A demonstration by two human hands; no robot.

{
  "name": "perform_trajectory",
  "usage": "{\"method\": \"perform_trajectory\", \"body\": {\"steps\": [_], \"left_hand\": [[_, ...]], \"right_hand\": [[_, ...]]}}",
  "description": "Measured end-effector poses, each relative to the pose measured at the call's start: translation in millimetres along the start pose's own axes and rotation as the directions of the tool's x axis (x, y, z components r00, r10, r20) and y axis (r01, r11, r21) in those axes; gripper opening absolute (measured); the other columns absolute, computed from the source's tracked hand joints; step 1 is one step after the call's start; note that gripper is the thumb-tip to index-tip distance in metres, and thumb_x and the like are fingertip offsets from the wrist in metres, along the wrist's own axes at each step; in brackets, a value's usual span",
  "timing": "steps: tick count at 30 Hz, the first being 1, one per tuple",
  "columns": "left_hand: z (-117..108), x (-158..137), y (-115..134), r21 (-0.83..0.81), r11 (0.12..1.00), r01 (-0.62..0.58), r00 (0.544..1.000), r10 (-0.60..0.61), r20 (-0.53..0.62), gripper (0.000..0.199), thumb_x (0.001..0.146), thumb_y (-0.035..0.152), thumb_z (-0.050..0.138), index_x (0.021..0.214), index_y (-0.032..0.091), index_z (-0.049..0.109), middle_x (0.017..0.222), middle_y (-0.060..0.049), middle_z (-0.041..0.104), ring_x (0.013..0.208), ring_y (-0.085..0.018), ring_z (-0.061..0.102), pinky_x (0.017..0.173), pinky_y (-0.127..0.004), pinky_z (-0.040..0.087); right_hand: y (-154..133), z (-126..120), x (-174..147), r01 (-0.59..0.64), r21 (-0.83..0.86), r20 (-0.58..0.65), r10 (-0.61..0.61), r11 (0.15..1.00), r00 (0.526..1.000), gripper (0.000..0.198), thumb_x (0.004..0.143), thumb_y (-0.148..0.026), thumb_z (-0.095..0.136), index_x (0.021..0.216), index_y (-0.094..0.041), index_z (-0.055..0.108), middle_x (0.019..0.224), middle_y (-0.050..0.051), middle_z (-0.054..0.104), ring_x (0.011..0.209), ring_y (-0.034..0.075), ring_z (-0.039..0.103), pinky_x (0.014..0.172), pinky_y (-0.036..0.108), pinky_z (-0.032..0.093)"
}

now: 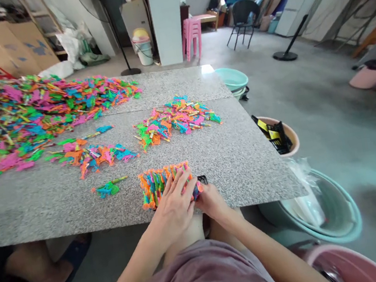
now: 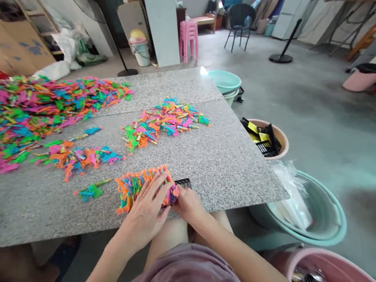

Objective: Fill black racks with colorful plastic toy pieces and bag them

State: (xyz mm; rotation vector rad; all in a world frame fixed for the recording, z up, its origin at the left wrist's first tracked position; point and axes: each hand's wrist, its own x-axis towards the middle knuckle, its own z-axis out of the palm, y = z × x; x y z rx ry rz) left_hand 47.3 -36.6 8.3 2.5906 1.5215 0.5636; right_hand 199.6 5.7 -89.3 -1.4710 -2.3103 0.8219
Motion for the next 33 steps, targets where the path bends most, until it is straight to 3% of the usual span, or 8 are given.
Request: {"method": "perform_trajectory", "body": {"steps": [4, 7, 9, 14, 20, 26, 30, 33], "left_hand": [[-35, -30, -66, -0.058, 0.954, 0.294, 0.936, -0.3, -0.187, 0.054, 0.087, 0.03, 0.052, 0.14, 0.023, 0.043, 0.149, -0.01, 0.043, 0.138, -0.027, 0.042, 0.114, -0.046, 0.035], [-25, -61, -136, 0.058, 0.646, 0.761, 0.647, -0.75, -0.135, 0.053, 0.084, 0.028, 0.05, 0.134, 0.011, 0.048, 0.142, -0.021, 0.049, 0.137, -0.039, 0.04, 0.109, -0.061, 0.033], [-4, -71, -168, 0.067, 0.587, 0.807, 0.591, -0.801, -0.096, 0.051, 0.079, 0.029, 0.056, 0.124, 0.005, 0.055, 0.132, -0.027, 0.056, 0.132, -0.046, 0.043, 0.103, -0.068, 0.034], [33, -35, -191, -0.001, 0.713, 0.701, 0.71, -0.699, -0.086, 0.032, 0.076, 0.025, 0.056, 0.105, 0.015, 0.067, 0.112, -0.014, 0.072, 0.112, -0.03, 0.063, 0.104, -0.044, 0.042], [6, 57, -198, -0.156, 0.832, 0.533, 0.818, -0.553, -0.157, 0.032, 0.084, 0.033, 0.046, 0.079, 0.013, 0.07, 0.073, -0.007, 0.072, 0.073, -0.021, 0.068, 0.071, -0.028, 0.052], [-28, 111, -129, -0.237, 0.971, 0.021, 0.976, -0.071, -0.205, 0.026, 0.09, 0.034, 0.054, 0.098, 0.018, 0.072, 0.117, -0.01, 0.07, 0.112, -0.021, 0.063, 0.099, -0.035, 0.048], [-42, 118, -76, -0.097, 0.857, -0.505, 0.863, 0.5, -0.075, 0.024, 0.097, 0.021, 0.049, 0.11, 0.019, 0.069, 0.123, -0.012, 0.066, 0.129, -0.021, 0.053, 0.111, -0.045, 0.042], [-46, 104, -53, 0.007, 0.865, -0.502, 0.865, 0.502, -0.008, 0.027, 0.097, 0.02, 0.05, 0.12, 0.02, 0.065, 0.139, -0.015, 0.054, 0.141, -0.024, 0.039, 0.115, -0.051, 0.036]], "right_hand": [[25, -1, -24, -0.05, 0.265, -0.089, 0.076, 0.963, 0.993, 0.025, 0.077, -0.019, 0.061, 0.102, -0.021, 0.056, 0.082, 0.002, 0.069, 0.071, 0.018, 0.067, 0.065, 0.027, 0.05], [49, -5, -31, -0.099, 0.319, -0.21, 0.172, 0.943, 0.962, 0.026, 0.08, -0.031, 0.059, 0.103, -0.02, 0.056, 0.082, 0.004, 0.067, 0.065, 0.018, 0.065, 0.063, 0.03, 0.052], [58, -10, -27, -0.078, 0.315, -0.275, 0.17, 0.946, 0.946, 0.026, 0.081, -0.036, 0.056, 0.101, -0.019, 0.058, 0.087, 0.006, 0.067, 0.066, 0.018, 0.065, 0.063, 0.031, 0.052], [63, -35, 1, -0.046, 0.244, -0.38, 0.14, 0.969, 0.914, 0.027, 0.083, -0.04, 0.052, 0.097, -0.018, 0.06, 0.085, 0.008, 0.067, 0.066, 0.019, 0.064, 0.065, 0.032, 0.049], [53, -74, 45, -0.02, 0.351, -0.405, 0.17, 0.936, 0.898, 0.028, 0.077, -0.043, 0.058, 0.092, -0.018, 0.062, 0.088, 0.008, 0.069, 0.07, 0.019, 0.064, 0.062, 0.03, 0.046], [19, -104, 69, -0.121, 0.866, 0.002, 0.239, 0.486, 0.971, 0.05, 0.079, -0.065, 0.053, 0.085, -0.017, 0.064, 0.091, 0.01, 0.071, 0.059, 0.013, 0.057, 0.043, 0.021, 0.03], [6, -115, 63, -0.133, 0.91, 0.137, 0.019, 0.393, 0.99, 0.045, 0.067, -0.061, 0.073, 0.076, -0.017, 0.066, 0.072, 0.002, 0.066, 0.047, 0.005, 0.04, 0.04, 0.019, 0.02], [16, -112, 52, -0.078, 0.881, 0.079, 0.018, 0.466, 0.997, 0.041, 0.062, -0.054, 0.08, 0.075, -0.018, 0.065, 0.059, -0.006, 0.055, 0.044, 0.004, 0.035, 0.04, 0.019, 0.023]]}}
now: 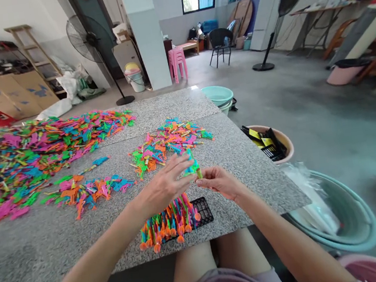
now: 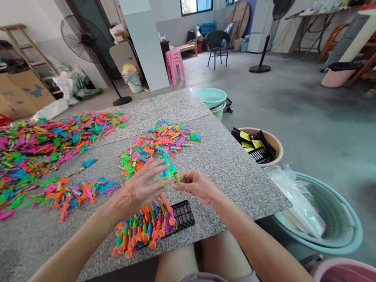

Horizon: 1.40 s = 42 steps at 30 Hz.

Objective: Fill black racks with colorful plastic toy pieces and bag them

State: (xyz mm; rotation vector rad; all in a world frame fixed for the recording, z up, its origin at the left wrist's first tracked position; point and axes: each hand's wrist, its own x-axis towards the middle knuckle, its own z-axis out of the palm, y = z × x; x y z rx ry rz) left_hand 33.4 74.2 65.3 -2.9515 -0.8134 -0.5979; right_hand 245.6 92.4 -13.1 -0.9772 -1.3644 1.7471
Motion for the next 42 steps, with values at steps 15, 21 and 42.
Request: {"method": "perform_trajectory", "body": {"steps": [15, 21, 42], "left_hand": [[54, -62, 82, 0.23, 0.884, 0.407, 0.89, -0.44, 0.119, 0.032, 0.097, 0.03, 0.05, 0.126, 0.023, 0.063, 0.144, -0.007, 0.054, 0.143, -0.034, 0.033, 0.113, -0.064, 0.027], [56, -63, 81, 0.281, 0.882, 0.379, 0.904, -0.417, 0.089, 0.034, 0.097, 0.032, 0.048, 0.127, 0.023, 0.062, 0.146, -0.006, 0.051, 0.142, -0.035, 0.035, 0.114, -0.065, 0.026], [66, -66, 71, 0.408, 0.893, 0.189, 0.979, -0.205, -0.005, 0.034, 0.094, 0.032, 0.048, 0.122, 0.023, 0.064, 0.138, 0.0, 0.06, 0.127, -0.027, 0.054, 0.109, -0.046, 0.039]], "right_hand": [[89, 22, -2, -0.016, -0.644, -0.22, -0.165, 0.765, 0.962, 0.012, 0.078, -0.02, 0.068, 0.088, -0.02, 0.063, 0.085, 0.002, 0.073, 0.08, 0.018, 0.069, 0.076, 0.027, 0.049], [96, 40, 8, 0.053, -0.789, -0.056, -0.158, 0.612, 0.986, 0.013, 0.077, -0.011, 0.061, 0.086, -0.02, 0.065, 0.079, 0.002, 0.071, 0.074, 0.017, 0.065, 0.067, 0.022, 0.042], [48, -53, 88, -0.174, -0.933, -0.238, -0.178, 0.316, 0.955, 0.034, 0.08, -0.018, 0.068, 0.114, -0.021, 0.065, 0.111, 0.006, 0.065, 0.09, 0.016, 0.063, 0.083, 0.026, 0.046]]}}
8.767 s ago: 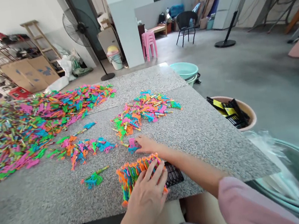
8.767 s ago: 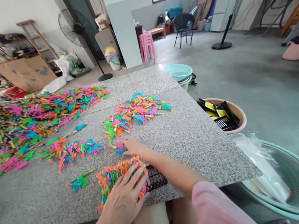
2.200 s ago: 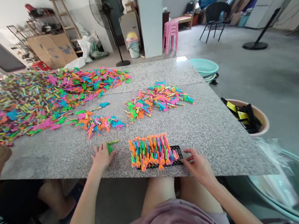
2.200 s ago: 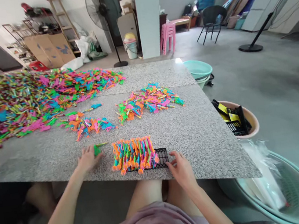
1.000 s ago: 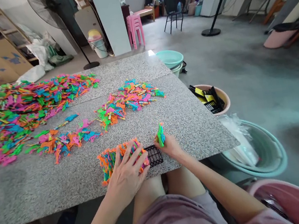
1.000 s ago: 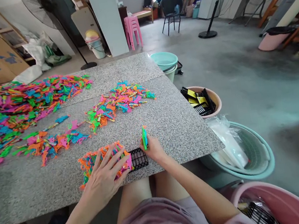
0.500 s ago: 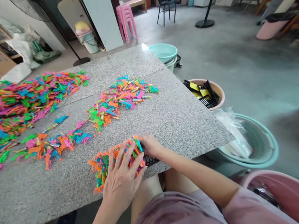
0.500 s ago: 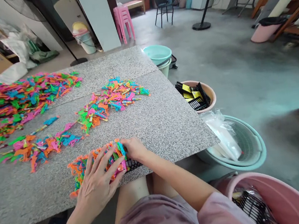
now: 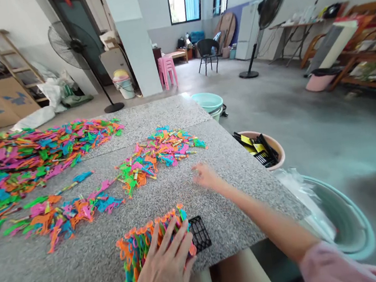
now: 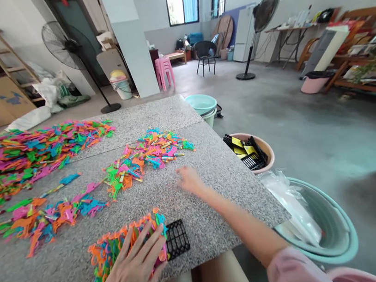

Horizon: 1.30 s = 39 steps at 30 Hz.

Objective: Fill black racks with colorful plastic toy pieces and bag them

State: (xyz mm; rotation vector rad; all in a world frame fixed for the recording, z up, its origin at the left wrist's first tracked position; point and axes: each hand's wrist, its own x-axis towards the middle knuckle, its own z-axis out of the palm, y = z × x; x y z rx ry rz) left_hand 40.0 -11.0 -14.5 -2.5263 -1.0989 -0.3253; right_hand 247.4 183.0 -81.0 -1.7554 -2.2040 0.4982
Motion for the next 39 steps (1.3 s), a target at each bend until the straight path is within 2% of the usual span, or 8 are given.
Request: {"method": "perform_trajectory", "body": {"steps": [6, 17, 20, 24, 28, 31, 35, 39], "left_hand": [[13, 0, -11, 0.088, 0.996, -0.008, 0.998, 0.013, -0.06, 0.035, 0.088, 0.03, 0.052, 0.12, 0.025, 0.065, 0.138, 0.001, 0.06, 0.124, -0.028, 0.056, 0.112, -0.047, 0.031], [17, 17, -30, -0.004, 0.998, 0.059, 0.998, -0.059, 0.008, 0.033, 0.093, 0.029, 0.048, 0.121, 0.022, 0.064, 0.137, -0.001, 0.06, 0.128, -0.026, 0.053, 0.121, -0.049, 0.013], [18, 14, -30, -0.006, 0.998, 0.058, 0.997, -0.058, 0.053, 0.034, 0.093, 0.03, 0.05, 0.124, 0.021, 0.062, 0.141, -0.002, 0.057, 0.132, -0.028, 0.049, 0.121, -0.051, 0.015], [15, 14, -28, -0.072, 0.992, 0.108, 0.988, -0.099, 0.115, 0.032, 0.096, 0.032, 0.049, 0.123, 0.022, 0.061, 0.143, -0.001, 0.055, 0.135, -0.027, 0.047, 0.119, -0.053, 0.02], [7, 18, -24, -0.133, 0.975, 0.179, 0.97, -0.153, 0.188, 0.033, 0.097, 0.03, 0.048, 0.126, 0.019, 0.059, 0.143, -0.005, 0.056, 0.137, -0.029, 0.044, 0.117, -0.055, 0.025], [5, 20, -23, -0.162, 0.965, 0.206, 0.959, -0.165, 0.232, 0.033, 0.097, 0.028, 0.048, 0.126, 0.017, 0.059, 0.144, -0.006, 0.054, 0.14, -0.03, 0.04, 0.117, -0.058, 0.025], [5, 21, -24, -0.178, 0.958, 0.223, 0.952, -0.175, 0.251, 0.033, 0.097, 0.031, 0.048, 0.125, 0.018, 0.059, 0.144, -0.007, 0.054, 0.139, -0.03, 0.041, 0.117, -0.058, 0.025], [4, 22, -24, -0.172, 0.96, 0.221, 0.95, -0.171, 0.262, 0.034, 0.097, 0.03, 0.046, 0.126, 0.016, 0.058, 0.145, -0.008, 0.053, 0.141, -0.03, 0.039, 0.117, -0.058, 0.024]], "right_hand": [[42, -42, 86, -0.145, -0.2, -0.101, 0.127, 0.969, 0.987, 0.041, 0.093, -0.007, 0.042, 0.131, -0.014, 0.055, 0.131, 0.019, 0.056, 0.121, 0.026, 0.05, 0.094, 0.035, 0.04], [36, -25, 0, 0.157, -0.389, 0.156, -0.103, 0.908, 0.982, 0.029, 0.099, -0.019, 0.04, 0.117, -0.018, 0.062, 0.115, 0.013, 0.065, 0.102, 0.022, 0.063, 0.088, 0.032, 0.043], [35, -33, 30, 0.455, -0.465, 0.223, -0.397, 0.759, 0.89, 0.038, 0.096, -0.009, 0.04, 0.129, -0.021, 0.056, 0.138, 0.011, 0.054, 0.109, 0.021, 0.059, 0.087, 0.03, 0.044], [38, -40, 60, 0.697, -0.412, 0.451, -0.534, 0.586, 0.715, 0.026, 0.096, -0.008, 0.042, 0.103, -0.015, 0.067, 0.114, 0.011, 0.065, 0.104, 0.019, 0.06, 0.086, 0.028, 0.045], [56, -52, 36, 0.474, -0.34, 0.252, -0.407, 0.812, 0.878, 0.015, 0.088, -0.005, 0.054, 0.088, -0.013, 0.066, 0.099, 0.01, 0.068, 0.093, 0.018, 0.064, 0.079, 0.026, 0.046], [53, -40, -21, 0.115, 0.027, 0.042, -0.116, 0.993, 0.992, 0.006, 0.081, -0.011, 0.062, 0.086, -0.014, 0.065, 0.08, 0.005, 0.069, 0.074, 0.016, 0.065, 0.068, 0.024, 0.046], [4, 15, -105, -0.094, 0.627, 0.224, -0.064, 0.774, 0.972, 0.009, 0.077, -0.015, 0.063, 0.086, -0.017, 0.063, 0.072, 0.0, 0.068, 0.062, 0.014, 0.065, 0.06, 0.022, 0.048], [-44, 53, -132, -0.044, 0.622, 0.15, -0.063, 0.782, 0.987, 0.008, 0.082, -0.018, 0.059, 0.089, -0.017, 0.064, 0.08, 0.003, 0.071, 0.066, 0.015, 0.066, 0.06, 0.023, 0.047]]}}
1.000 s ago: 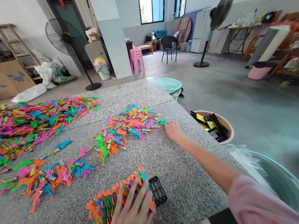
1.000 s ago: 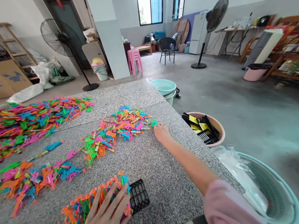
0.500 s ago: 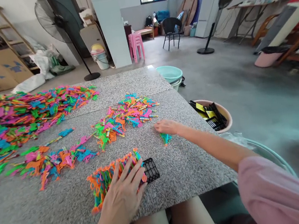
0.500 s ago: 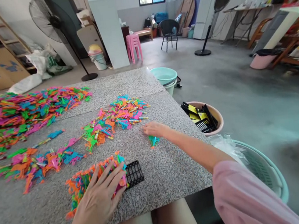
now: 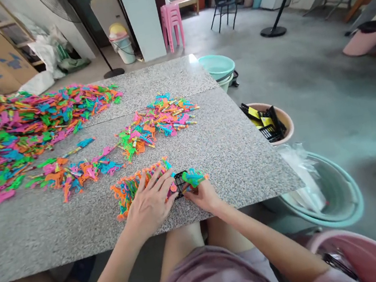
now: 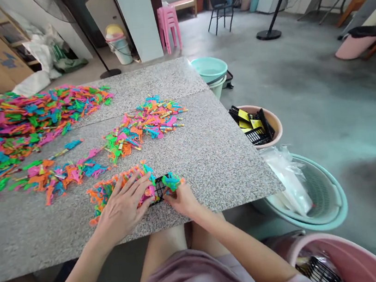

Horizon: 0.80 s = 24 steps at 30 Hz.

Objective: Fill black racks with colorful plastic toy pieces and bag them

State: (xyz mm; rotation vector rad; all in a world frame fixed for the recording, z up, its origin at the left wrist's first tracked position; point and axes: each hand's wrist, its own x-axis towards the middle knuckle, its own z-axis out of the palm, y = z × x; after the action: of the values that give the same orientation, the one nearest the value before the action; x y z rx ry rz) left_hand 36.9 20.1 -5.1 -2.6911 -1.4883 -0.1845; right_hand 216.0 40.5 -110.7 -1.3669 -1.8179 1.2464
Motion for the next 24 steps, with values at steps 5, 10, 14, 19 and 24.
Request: {"method": "perform_trajectory", "body": {"steps": [5, 10, 14, 19, 24], "left_hand": [[0, -1, 1, -0.026, 0.999, 0.031, 0.999, -0.03, 0.012, 0.037, 0.097, 0.029, 0.046, 0.131, 0.017, 0.055, 0.144, -0.009, 0.053, 0.142, -0.029, 0.037, 0.118, -0.057, 0.024], [0, -1, 0, -0.087, 0.995, 0.042, 0.999, -0.041, 0.015, 0.05, 0.097, 0.037, 0.048, 0.144, 0.019, 0.042, 0.147, -0.008, 0.05, 0.144, -0.028, 0.034, 0.119, -0.057, 0.02], [-1, 0, -4, -0.13, 0.991, 0.008, 1.0, -0.007, 0.011, 0.053, 0.095, 0.051, 0.05, 0.142, 0.028, 0.045, 0.146, -0.005, 0.051, 0.143, -0.03, 0.034, 0.119, -0.061, 0.016], [3, -2, -6, -0.126, 0.992, 0.016, 1.0, -0.019, -0.021, 0.044, 0.098, 0.046, 0.045, 0.135, 0.025, 0.055, 0.141, -0.008, 0.056, 0.139, -0.031, 0.041, 0.116, -0.06, 0.026], [5, -3, -8, -0.128, 0.992, 0.007, 0.998, -0.016, -0.064, 0.04, 0.098, 0.039, 0.046, 0.132, 0.021, 0.057, 0.137, -0.01, 0.06, 0.136, -0.033, 0.045, 0.113, -0.063, 0.03]], "right_hand": [[-19, -2, 12, 0.055, -0.47, 0.076, -0.022, 0.881, 0.997, 0.011, 0.083, -0.024, 0.06, 0.09, -0.019, 0.067, 0.081, 0.006, 0.074, 0.077, 0.021, 0.069, 0.065, 0.025, 0.042], [-47, -11, 17, 0.083, -0.617, 0.193, 0.048, 0.783, 0.98, 0.02, 0.083, -0.023, 0.059, 0.101, -0.017, 0.067, 0.092, 0.01, 0.074, 0.085, 0.024, 0.07, 0.067, 0.027, 0.043], [-59, -8, 17, 0.06, -0.652, 0.199, 0.095, 0.756, 0.975, 0.025, 0.082, -0.019, 0.059, 0.106, -0.015, 0.065, 0.099, 0.013, 0.073, 0.091, 0.025, 0.068, 0.071, 0.029, 0.044], [-58, 1, 11, -0.043, -0.619, 0.103, 0.135, 0.784, 0.985, 0.023, 0.082, -0.016, 0.056, 0.104, -0.017, 0.064, 0.094, 0.011, 0.074, 0.085, 0.024, 0.069, 0.068, 0.028, 0.041], [-52, 10, 9, -0.064, -0.575, 0.042, 0.107, 0.816, 0.993, 0.017, 0.082, -0.018, 0.058, 0.097, -0.019, 0.066, 0.091, 0.01, 0.075, 0.081, 0.023, 0.069, 0.063, 0.027, 0.037]]}}
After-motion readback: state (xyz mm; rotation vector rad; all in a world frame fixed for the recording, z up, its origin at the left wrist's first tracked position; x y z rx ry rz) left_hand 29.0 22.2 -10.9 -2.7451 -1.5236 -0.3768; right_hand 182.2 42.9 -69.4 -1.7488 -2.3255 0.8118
